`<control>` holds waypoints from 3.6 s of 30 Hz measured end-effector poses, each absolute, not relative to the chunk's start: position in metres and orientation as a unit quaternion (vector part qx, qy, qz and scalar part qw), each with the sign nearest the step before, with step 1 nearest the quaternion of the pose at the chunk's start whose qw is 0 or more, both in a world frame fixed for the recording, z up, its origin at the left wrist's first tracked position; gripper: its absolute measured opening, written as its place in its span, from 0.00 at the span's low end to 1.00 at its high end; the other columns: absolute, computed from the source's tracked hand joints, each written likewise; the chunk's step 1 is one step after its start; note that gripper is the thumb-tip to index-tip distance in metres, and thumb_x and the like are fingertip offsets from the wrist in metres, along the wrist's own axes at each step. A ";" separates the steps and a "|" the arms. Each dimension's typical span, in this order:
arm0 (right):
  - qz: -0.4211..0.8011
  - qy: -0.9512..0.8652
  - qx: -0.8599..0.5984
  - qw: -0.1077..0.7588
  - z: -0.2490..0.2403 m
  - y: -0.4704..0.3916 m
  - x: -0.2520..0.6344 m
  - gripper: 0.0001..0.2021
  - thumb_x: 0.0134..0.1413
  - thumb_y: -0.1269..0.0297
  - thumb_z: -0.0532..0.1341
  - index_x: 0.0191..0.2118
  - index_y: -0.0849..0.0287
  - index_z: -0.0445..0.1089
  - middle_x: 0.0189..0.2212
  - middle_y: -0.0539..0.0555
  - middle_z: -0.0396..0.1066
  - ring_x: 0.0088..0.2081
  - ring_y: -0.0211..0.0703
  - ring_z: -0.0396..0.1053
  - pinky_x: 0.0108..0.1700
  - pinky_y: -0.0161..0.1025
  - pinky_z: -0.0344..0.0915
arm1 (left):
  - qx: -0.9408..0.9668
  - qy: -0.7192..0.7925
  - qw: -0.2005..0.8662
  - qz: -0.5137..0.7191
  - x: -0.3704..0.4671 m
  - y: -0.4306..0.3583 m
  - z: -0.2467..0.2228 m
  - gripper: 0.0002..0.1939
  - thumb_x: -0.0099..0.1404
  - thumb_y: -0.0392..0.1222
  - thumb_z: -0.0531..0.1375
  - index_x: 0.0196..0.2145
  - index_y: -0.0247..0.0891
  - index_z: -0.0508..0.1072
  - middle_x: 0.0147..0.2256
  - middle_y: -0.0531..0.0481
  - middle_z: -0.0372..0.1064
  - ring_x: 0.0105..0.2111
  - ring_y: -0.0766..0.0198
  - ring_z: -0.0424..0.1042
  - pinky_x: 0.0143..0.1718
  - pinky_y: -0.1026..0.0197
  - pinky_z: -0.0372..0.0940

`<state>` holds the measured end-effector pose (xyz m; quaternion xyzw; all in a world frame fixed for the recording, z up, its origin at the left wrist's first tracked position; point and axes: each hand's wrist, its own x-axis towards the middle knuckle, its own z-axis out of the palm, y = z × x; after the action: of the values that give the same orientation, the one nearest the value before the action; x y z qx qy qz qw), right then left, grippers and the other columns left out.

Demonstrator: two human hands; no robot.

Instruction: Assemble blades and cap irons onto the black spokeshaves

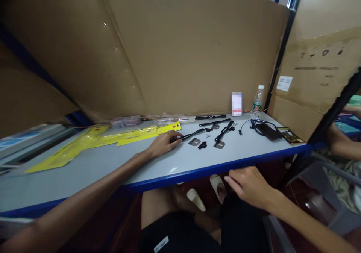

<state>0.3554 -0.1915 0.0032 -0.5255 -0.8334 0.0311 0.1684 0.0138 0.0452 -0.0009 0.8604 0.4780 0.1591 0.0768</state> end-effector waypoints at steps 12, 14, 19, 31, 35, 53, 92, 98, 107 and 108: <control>-0.054 -0.859 -0.501 0.090 0.076 -0.015 0.295 0.03 0.60 0.68 0.65 0.36 0.59 0.77 0.35 0.57 0.79 0.34 0.47 0.75 0.32 0.37 0.53 | 0.872 0.446 0.179 0.091 -0.003 0.050 0.030 0.16 0.73 0.52 0.62 0.48 0.35 0.73 0.37 0.49 0.71 0.35 0.60 0.72 0.41 0.54 0.70; -0.055 -0.862 -0.496 0.092 0.080 0.000 0.293 0.04 0.60 0.68 0.64 0.34 0.58 0.77 0.33 0.55 0.79 0.33 0.46 0.74 0.31 0.37 0.51 | 0.868 0.451 0.193 0.080 -0.005 0.050 0.035 0.16 0.74 0.52 0.61 0.48 0.35 0.72 0.36 0.50 0.70 0.34 0.60 0.71 0.39 0.55 0.68; -0.073 -0.847 -0.510 0.132 0.081 0.030 0.294 0.12 0.65 0.69 0.59 0.30 0.57 0.75 0.28 0.52 0.77 0.29 0.42 0.72 0.30 0.38 0.48 | 0.857 0.461 0.211 0.093 0.003 0.048 0.033 0.15 0.72 0.52 0.60 0.44 0.36 0.72 0.33 0.51 0.69 0.30 0.61 0.67 0.35 0.58 0.62; -0.105 -0.845 -0.478 0.215 0.037 0.049 0.304 0.14 0.70 0.67 0.53 0.35 0.59 0.75 0.30 0.54 0.76 0.31 0.45 0.72 0.33 0.40 0.58 | 0.793 0.507 0.270 0.203 0.008 0.026 0.013 0.17 0.72 0.53 0.53 0.49 0.41 0.71 0.39 0.46 0.68 0.41 0.52 0.67 0.44 0.51 0.60; -0.116 -0.881 -0.416 0.196 0.030 0.044 0.292 0.12 0.71 0.66 0.55 0.43 0.59 0.76 0.39 0.59 0.77 0.43 0.53 0.71 0.39 0.44 0.64 | 0.775 0.517 0.289 0.219 0.011 0.023 0.010 0.12 0.70 0.49 0.55 0.45 0.42 0.72 0.39 0.47 0.67 0.40 0.52 0.66 0.44 0.51 0.60; 0.007 -0.904 -0.394 0.166 0.022 0.041 0.269 0.05 0.68 0.68 0.62 0.42 0.60 0.76 0.39 0.55 0.72 0.43 0.48 0.64 0.47 0.44 0.60 | 0.790 0.492 0.268 0.248 0.000 0.026 0.000 0.15 0.71 0.53 0.58 0.49 0.46 0.75 0.40 0.48 0.71 0.40 0.53 0.72 0.42 0.53 0.67; -0.078 -0.866 -0.395 0.298 0.039 0.025 0.291 0.14 0.70 0.72 0.54 0.38 0.60 0.76 0.35 0.58 0.73 0.38 0.49 0.67 0.41 0.46 0.65 | 0.824 0.450 0.232 0.254 -0.003 0.021 0.008 0.12 0.76 0.45 0.51 0.44 0.41 0.73 0.38 0.49 0.75 0.35 0.58 0.74 0.36 0.58 0.67; -0.066 -0.876 -0.442 0.178 0.033 -0.008 0.270 0.10 0.63 0.58 0.64 0.38 0.59 0.75 0.35 0.59 0.74 0.39 0.56 0.71 0.41 0.53 0.70 | 0.823 0.473 0.222 0.220 0.000 0.018 0.010 0.13 0.75 0.47 0.49 0.41 0.41 0.71 0.35 0.48 0.74 0.34 0.56 0.73 0.34 0.55 0.65; 0.063 -0.837 -0.520 0.159 0.023 -0.013 0.252 0.11 0.54 0.63 0.71 0.39 0.56 0.70 0.37 0.54 0.73 0.38 0.52 0.73 0.39 0.49 0.70 | 0.825 0.479 0.205 0.219 0.002 0.017 0.007 0.13 0.74 0.47 0.49 0.39 0.40 0.70 0.33 0.47 0.72 0.32 0.55 0.71 0.33 0.55 0.63; 0.106 -0.821 -0.537 0.162 0.026 -0.011 0.252 0.12 0.52 0.65 0.72 0.38 0.56 0.69 0.37 0.53 0.72 0.37 0.50 0.73 0.38 0.47 0.69 | 0.825 0.477 0.206 0.220 0.002 0.017 0.007 0.13 0.74 0.47 0.49 0.39 0.41 0.70 0.33 0.48 0.72 0.32 0.55 0.71 0.33 0.55 0.63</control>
<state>0.2518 -0.0110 0.0258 -0.5372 -0.8208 0.1063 0.1624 0.0020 0.0171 0.0073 0.8253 0.4773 0.2204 0.2061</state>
